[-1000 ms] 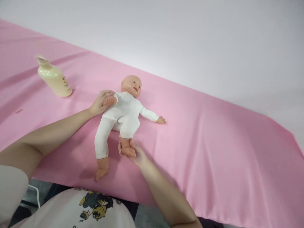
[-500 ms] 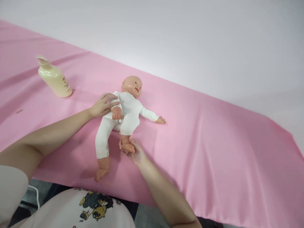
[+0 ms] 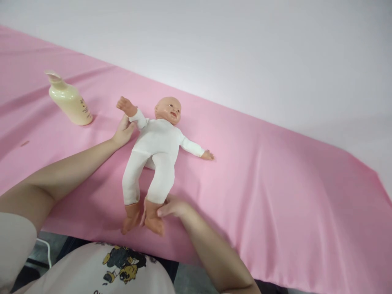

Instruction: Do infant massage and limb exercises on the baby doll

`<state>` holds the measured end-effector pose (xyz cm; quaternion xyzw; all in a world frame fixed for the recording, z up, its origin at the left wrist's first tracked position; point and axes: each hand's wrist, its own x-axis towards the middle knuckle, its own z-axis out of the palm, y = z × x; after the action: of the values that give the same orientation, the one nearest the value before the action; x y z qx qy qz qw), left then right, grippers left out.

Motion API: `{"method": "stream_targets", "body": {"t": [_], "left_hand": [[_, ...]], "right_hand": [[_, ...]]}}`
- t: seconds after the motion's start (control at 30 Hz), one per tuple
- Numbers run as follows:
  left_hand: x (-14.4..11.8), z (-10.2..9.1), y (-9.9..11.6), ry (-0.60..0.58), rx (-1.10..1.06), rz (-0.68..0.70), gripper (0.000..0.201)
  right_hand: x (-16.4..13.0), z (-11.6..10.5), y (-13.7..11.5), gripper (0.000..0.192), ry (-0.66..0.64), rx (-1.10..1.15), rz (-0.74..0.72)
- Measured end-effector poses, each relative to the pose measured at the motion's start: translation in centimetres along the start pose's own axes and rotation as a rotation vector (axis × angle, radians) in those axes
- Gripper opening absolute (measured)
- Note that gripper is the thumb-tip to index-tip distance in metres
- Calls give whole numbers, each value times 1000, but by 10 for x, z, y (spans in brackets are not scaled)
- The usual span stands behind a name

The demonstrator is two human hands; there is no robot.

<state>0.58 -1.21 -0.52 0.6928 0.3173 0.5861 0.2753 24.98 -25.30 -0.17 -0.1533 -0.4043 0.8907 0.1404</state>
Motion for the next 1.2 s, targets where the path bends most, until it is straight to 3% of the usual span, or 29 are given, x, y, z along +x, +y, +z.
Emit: {"method": "stream_targets", "body": {"t": [0.1, 0.17, 0.37, 0.53, 0.67, 0.8, 1.03, 1.2], "left_hand": [[4, 1, -8, 102, -134, -123, 57], [6, 0, -8, 144, -194, -195, 55], [7, -3, -6, 247, -282, -312, 56], [7, -3, -10, 247, -264, -320, 55], [6, -2, -13, 177, -190, -234, 54], [3, -1, -10, 49, -35, -59, 54], [-3, -2, 24, -353, 360, 368, 44], [-3, 0, 31, -418, 413, 438, 41]], "right_hand": [[1, 7, -14, 51, -222, 0, 77], [1, 10, -22, 45, -302, -33, 119], [-1, 14, -31, 43, -260, -143, 107], [-1, 13, -28, 41, -272, -141, 19], [0, 7, -14, 48, -205, 68, -166], [-1, 0, -5, 55, -181, 156, -254], [1, -4, -5, 60, 86, 96, -340], [1, 3, -11, 56, 370, 186, -310]]}}
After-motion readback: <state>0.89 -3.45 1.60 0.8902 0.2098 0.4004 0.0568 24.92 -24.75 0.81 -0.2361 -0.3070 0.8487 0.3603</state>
